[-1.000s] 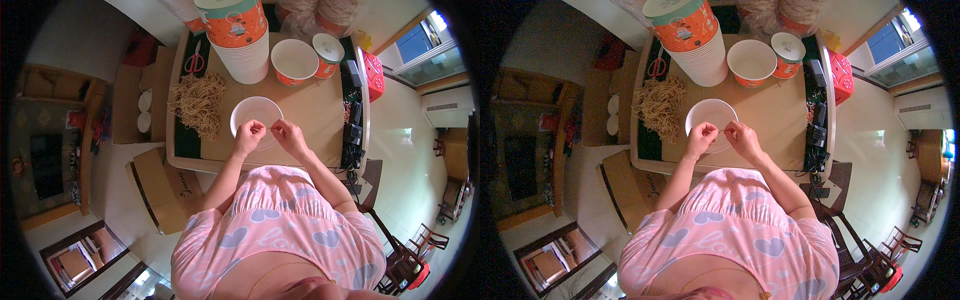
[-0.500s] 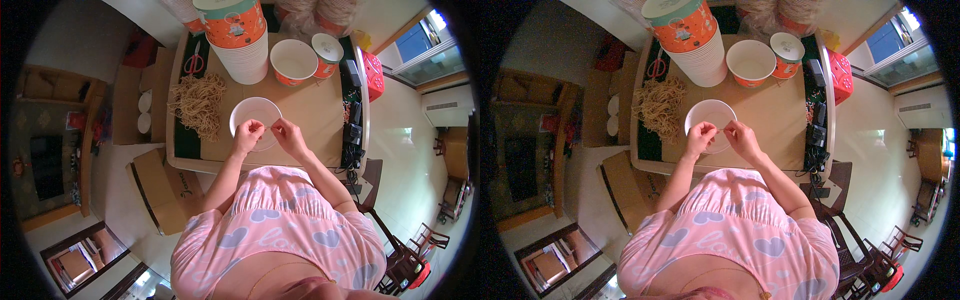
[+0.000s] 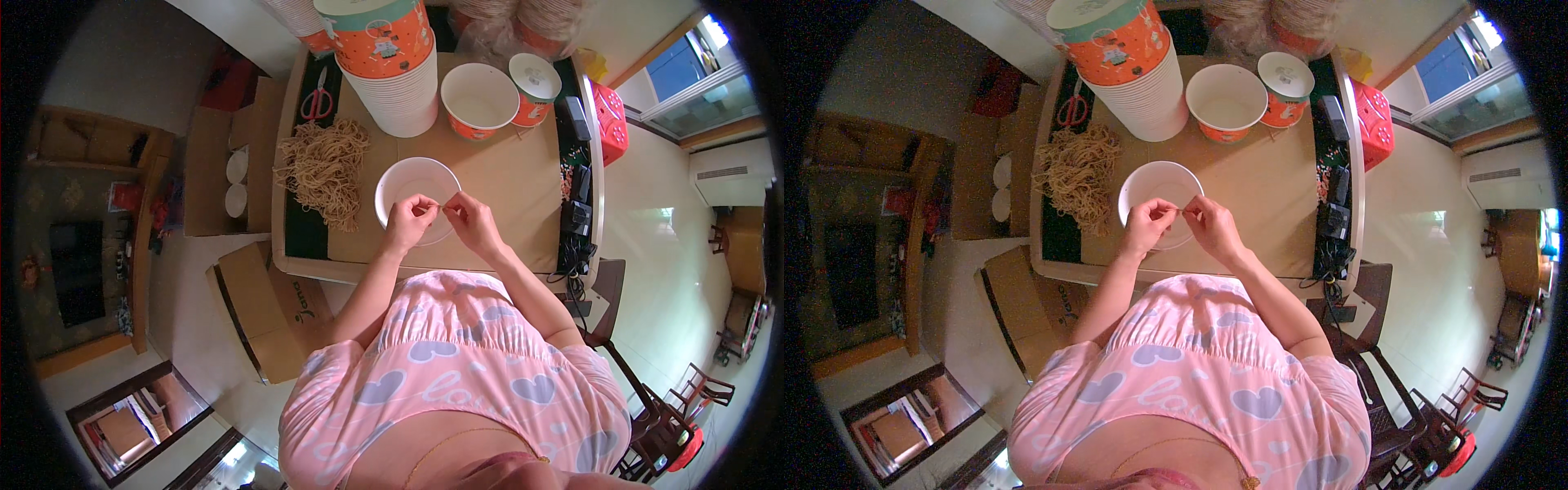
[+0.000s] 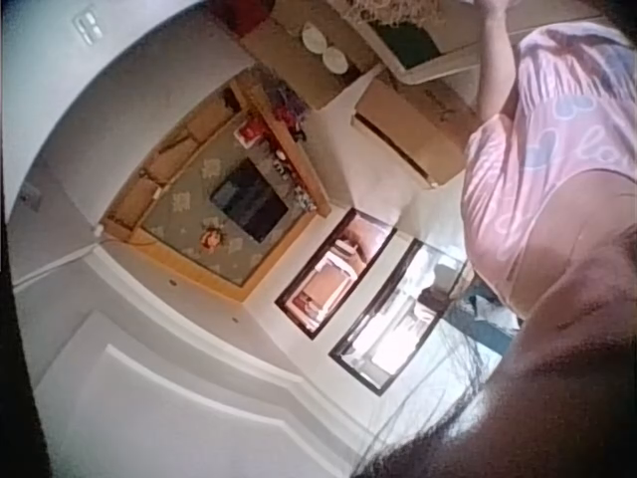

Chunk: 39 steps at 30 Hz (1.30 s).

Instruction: Unpacking paper cups and threading string through holes in the cup's rim.

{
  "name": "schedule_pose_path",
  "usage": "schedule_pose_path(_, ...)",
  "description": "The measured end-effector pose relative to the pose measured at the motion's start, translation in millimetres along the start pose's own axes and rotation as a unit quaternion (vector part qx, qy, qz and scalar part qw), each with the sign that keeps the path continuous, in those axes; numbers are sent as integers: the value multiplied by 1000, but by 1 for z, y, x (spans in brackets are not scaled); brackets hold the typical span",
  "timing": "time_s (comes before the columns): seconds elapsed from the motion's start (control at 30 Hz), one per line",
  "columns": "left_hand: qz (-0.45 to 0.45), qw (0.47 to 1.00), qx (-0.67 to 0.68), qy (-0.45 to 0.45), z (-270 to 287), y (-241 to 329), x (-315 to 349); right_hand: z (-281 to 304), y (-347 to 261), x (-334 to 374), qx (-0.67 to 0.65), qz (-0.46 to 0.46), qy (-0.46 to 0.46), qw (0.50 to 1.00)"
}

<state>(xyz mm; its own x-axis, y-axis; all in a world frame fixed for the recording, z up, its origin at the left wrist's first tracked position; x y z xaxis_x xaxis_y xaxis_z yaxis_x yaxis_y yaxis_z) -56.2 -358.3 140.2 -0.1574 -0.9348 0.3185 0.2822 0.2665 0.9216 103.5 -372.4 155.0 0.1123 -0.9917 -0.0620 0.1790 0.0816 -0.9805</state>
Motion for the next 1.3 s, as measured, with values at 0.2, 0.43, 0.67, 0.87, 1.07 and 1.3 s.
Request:
schedule_pose_path(0.2, -58, 991, -100, 63, 3, 1, -1, 2, -4, 1, 9, -28, -27, 999)
schedule_pose_path(0.43, -94, 975, -167, 113, 3, 13, 5, 0, -3, 0, -12, -41, -24, 999)
schedule_pose_path(0.67, -63, 997, -14, 34, -2, 8, 3, 2, -2, -1, -48, -40, -7, 998)
schedule_pose_path(0.87, -87, 994, -61, 21, -3, -2, -2, 3, 0, 1, 27, -18, 37, 999)
schedule_pose_path(1.07, -64, 994, -82, 21, -4, 2, -1, 3, 5, 5, 53, -21, 11, 998)
schedule_pose_path(1.3, -79, 993, -80, 23, -4, 7, 2, 7, -7, 5, 5, -12, 20, 1000)
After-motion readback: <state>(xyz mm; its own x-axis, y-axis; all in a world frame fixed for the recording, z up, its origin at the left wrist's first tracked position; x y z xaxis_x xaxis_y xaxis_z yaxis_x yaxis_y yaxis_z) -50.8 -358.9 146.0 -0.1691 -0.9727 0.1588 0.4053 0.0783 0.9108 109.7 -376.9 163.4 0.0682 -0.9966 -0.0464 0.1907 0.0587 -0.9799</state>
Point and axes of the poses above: each hand's wrist, its own x-axis away from the middle knuckle, its own z-axis out of the back of the hand, y = z × x, the point moved 2 cm from there along -x, towards the middle knuckle, and after that the axes turned 11 degrees about -x, right-handed, at the moved point
